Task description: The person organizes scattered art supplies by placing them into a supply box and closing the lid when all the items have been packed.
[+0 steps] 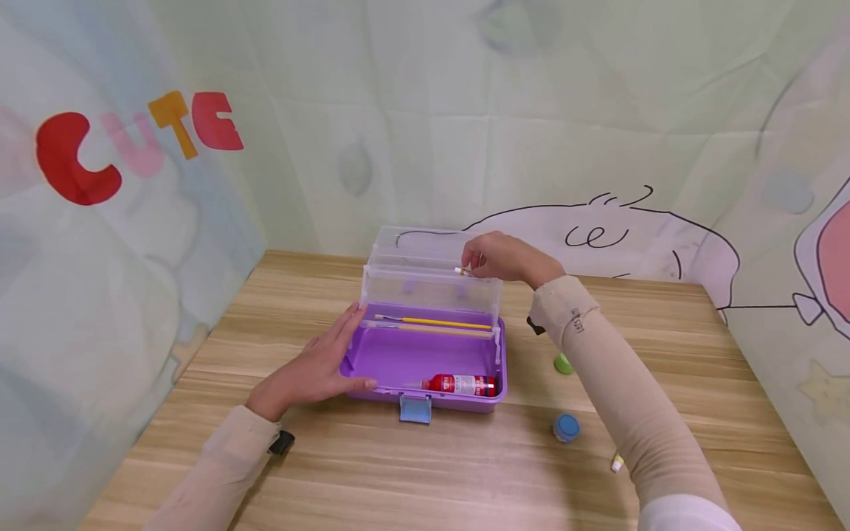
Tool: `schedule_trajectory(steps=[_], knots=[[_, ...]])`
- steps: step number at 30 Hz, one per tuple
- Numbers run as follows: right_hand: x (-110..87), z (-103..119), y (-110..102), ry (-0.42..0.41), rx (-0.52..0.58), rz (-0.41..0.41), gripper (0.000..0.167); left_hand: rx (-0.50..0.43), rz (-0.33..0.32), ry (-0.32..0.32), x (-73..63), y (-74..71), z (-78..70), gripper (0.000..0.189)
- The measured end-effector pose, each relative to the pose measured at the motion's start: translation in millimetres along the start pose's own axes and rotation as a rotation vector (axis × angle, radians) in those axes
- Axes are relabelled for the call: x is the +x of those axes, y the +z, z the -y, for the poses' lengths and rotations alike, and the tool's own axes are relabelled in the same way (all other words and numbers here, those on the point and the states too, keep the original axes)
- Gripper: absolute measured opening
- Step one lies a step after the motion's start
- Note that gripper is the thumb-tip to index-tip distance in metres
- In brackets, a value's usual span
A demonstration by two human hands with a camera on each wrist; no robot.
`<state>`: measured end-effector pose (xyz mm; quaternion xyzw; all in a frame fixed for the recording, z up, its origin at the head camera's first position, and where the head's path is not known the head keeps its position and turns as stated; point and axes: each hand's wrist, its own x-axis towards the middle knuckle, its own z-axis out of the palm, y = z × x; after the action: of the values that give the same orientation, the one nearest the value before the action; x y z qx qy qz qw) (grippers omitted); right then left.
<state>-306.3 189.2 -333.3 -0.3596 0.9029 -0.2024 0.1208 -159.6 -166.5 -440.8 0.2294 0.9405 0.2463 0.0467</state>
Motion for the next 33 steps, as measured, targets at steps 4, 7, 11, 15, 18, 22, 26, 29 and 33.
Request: schedule_trajectory(steps=[4, 7, 11, 15, 18, 22, 26, 29, 33], knots=[[0.0, -0.4, 0.6, 0.005, 0.002, 0.002, 0.014, 0.000, 0.003, -0.004, -0.1, 0.4, -0.1, 0.122], [0.1, -0.7, 1.1, 0.002, -0.004, 0.003, 0.014, -0.002, 0.006, -0.010, -0.4, 0.7, -0.5, 0.122], [-0.4, -0.5, 1.2, -0.019, -0.010, -0.002, 0.014, -0.003, 0.007, -0.015, -0.8, 0.7, -1.0, 0.122], [-0.7, -0.2, 0.4, -0.015, -0.005, 0.000, 0.015, -0.004, 0.003, -0.011, -0.6, 0.7, -0.9, 0.122], [-0.1, -0.6, -0.2, 0.004, 0.000, 0.008, 0.015, -0.006, 0.002, -0.007, -0.1, 0.6, -0.5, 0.122], [0.2, -0.4, -0.9, 0.030, 0.006, 0.018, 0.015, -0.007, 0.003, -0.007, 0.6, 0.1, -0.2, 0.123], [0.4, -0.7, -1.1, 0.039, 0.006, 0.020, 0.015, -0.010, 0.005, -0.009, 0.8, -0.7, -0.5, 0.123], [0.4, -1.0, -1.2, 0.027, 0.003, 0.015, 0.014, -0.011, 0.008, -0.010, 0.7, -1.0, -0.7, 0.122], [-0.9, -0.7, -1.4, 0.003, 0.000, 0.004, 0.013, -0.011, 0.010, -0.012, 0.6, -0.5, -0.3, 0.122]])
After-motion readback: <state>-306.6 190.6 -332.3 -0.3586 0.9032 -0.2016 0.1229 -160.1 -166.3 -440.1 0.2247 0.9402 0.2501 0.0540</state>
